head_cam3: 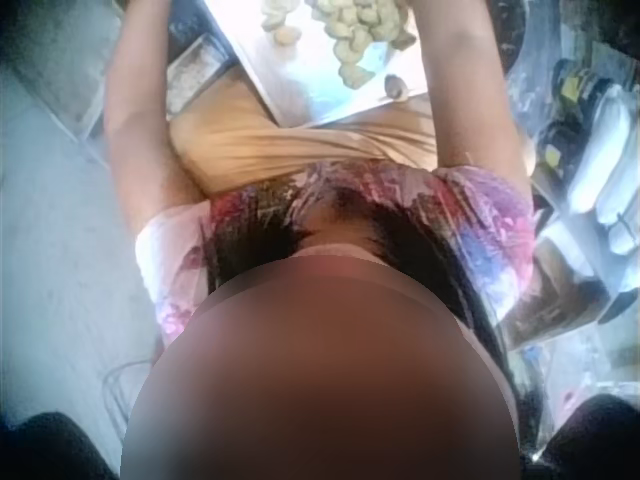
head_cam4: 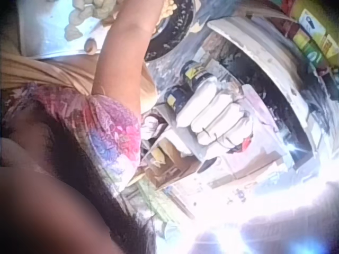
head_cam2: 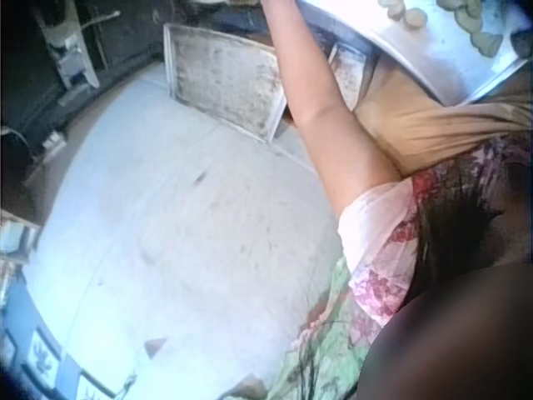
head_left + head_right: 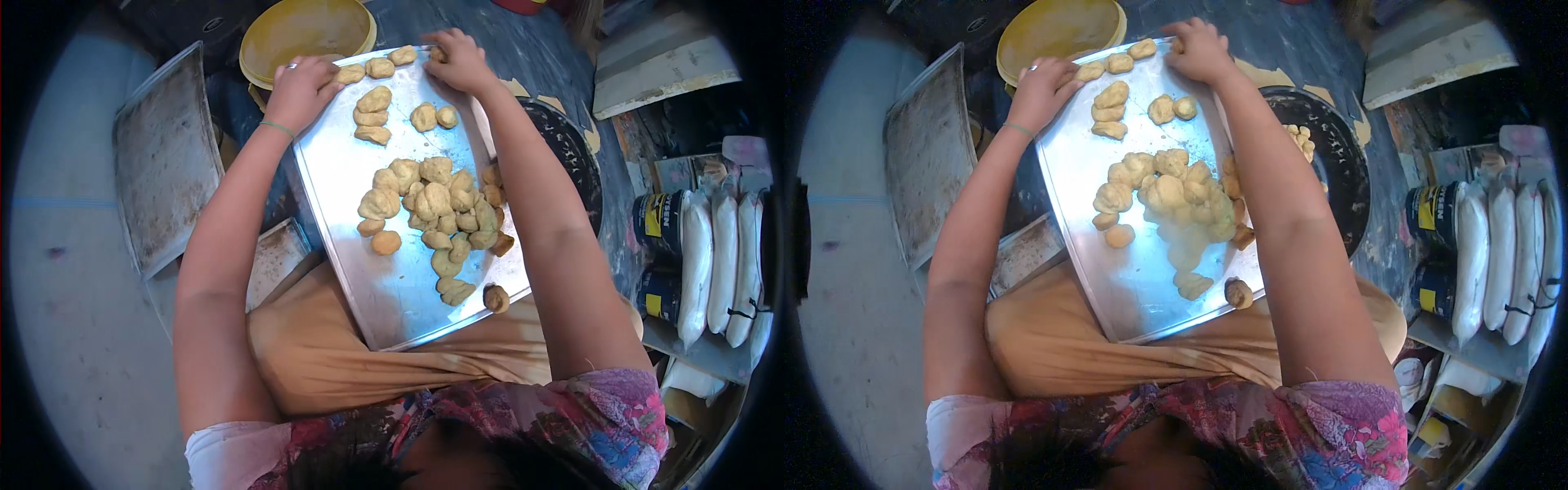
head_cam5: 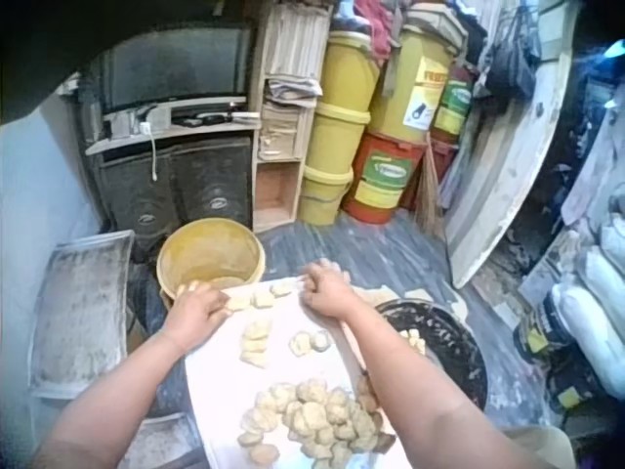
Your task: The person forms small pieces of dough by hand, arranging them in rows on a metal tray, then empties a black bowl of more dough pieces onto another tray.
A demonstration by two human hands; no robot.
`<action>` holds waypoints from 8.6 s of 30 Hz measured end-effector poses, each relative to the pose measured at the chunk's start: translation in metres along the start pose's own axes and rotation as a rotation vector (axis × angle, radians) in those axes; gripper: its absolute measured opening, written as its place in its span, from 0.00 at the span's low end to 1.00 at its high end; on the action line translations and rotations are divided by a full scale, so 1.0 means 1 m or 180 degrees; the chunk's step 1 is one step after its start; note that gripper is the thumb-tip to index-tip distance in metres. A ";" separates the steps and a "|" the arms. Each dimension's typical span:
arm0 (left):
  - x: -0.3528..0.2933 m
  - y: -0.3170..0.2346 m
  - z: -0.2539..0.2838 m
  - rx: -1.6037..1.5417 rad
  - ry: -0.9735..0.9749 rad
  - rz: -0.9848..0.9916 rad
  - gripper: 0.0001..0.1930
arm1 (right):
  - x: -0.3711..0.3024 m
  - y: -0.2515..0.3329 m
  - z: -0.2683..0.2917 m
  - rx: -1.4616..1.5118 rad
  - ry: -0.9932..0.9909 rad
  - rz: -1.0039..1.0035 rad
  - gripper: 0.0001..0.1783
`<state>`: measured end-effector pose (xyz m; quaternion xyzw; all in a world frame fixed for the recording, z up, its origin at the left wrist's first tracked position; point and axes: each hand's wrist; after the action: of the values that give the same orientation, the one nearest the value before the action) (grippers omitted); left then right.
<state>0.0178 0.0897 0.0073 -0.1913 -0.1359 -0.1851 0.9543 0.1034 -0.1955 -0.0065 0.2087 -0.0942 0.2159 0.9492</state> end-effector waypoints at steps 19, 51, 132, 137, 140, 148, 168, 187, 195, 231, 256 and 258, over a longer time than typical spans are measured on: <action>0.021 -0.033 -0.013 -0.0249 -0.0969 -0.0367 0.15 | -0.035 0.060 0.016 0.0990 0.0594 0.1067 0.27; -0.028 -0.052 0.011 0.0066 -0.0368 0.0001 0.12 | -0.040 0.081 0.023 0.0565 0.1077 0.0458 0.19; -0.041 -0.067 0.024 -0.0017 -0.0144 -0.0155 0.15 | -0.115 0.064 0.057 0.1219 0.1769 0.0973 0.19; -0.035 -0.069 -0.003 0.0288 0.0134 -0.0755 0.13 | -0.099 0.034 0.047 0.2567 0.1471 -0.0261 0.13; -0.031 -0.085 -0.004 0.0453 0.0198 -0.0632 0.12 | -0.082 0.026 0.036 0.2095 0.0753 -0.0670 0.24; -0.014 -0.100 -0.019 0.0013 0.0092 -0.1090 0.08 | -0.094 0.019 0.042 0.1030 0.0306 -0.0520 0.27; -0.051 -0.102 0.031 -0.1608 0.1935 -0.0754 0.13 | -0.117 0.056 0.054 0.0599 0.0155 0.0482 0.24; -0.058 -0.074 0.038 -0.3941 0.0478 0.1065 0.17 | -0.123 0.104 0.043 0.3801 0.0527 -0.0472 0.19; -0.079 -0.061 0.012 -0.2738 0.0506 0.1075 0.10 | -0.109 0.098 0.015 0.1130 0.0272 0.0681 0.17; -0.040 -0.117 -0.017 -0.0447 0.0279 -0.1086 0.15 | -0.129 0.039 0.049 0.0455 0.0351 -0.0109 0.21; 0.001 -0.129 -0.054 -0.0153 -0.0072 -0.0892 0.11 | -0.116 -0.005 0.052 0.1478 0.0348 -0.0759 0.12; -0.002 -0.132 -0.044 -0.0119 0.0182 -0.0854 0.11 | -0.116 0.012 0.059 0.0549 0.0038 -0.0831 0.12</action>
<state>-0.0293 -0.0417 0.0089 -0.1837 -0.1295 -0.3189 0.9207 -0.0101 -0.2547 0.0195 0.2986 -0.0418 0.0992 0.9483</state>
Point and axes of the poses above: each hand's wrist, its own x-axis towards the middle knuckle, its own z-axis out of the back of the hand, y = z × x, and after that the axes turned 4 degrees about -x, right-handed
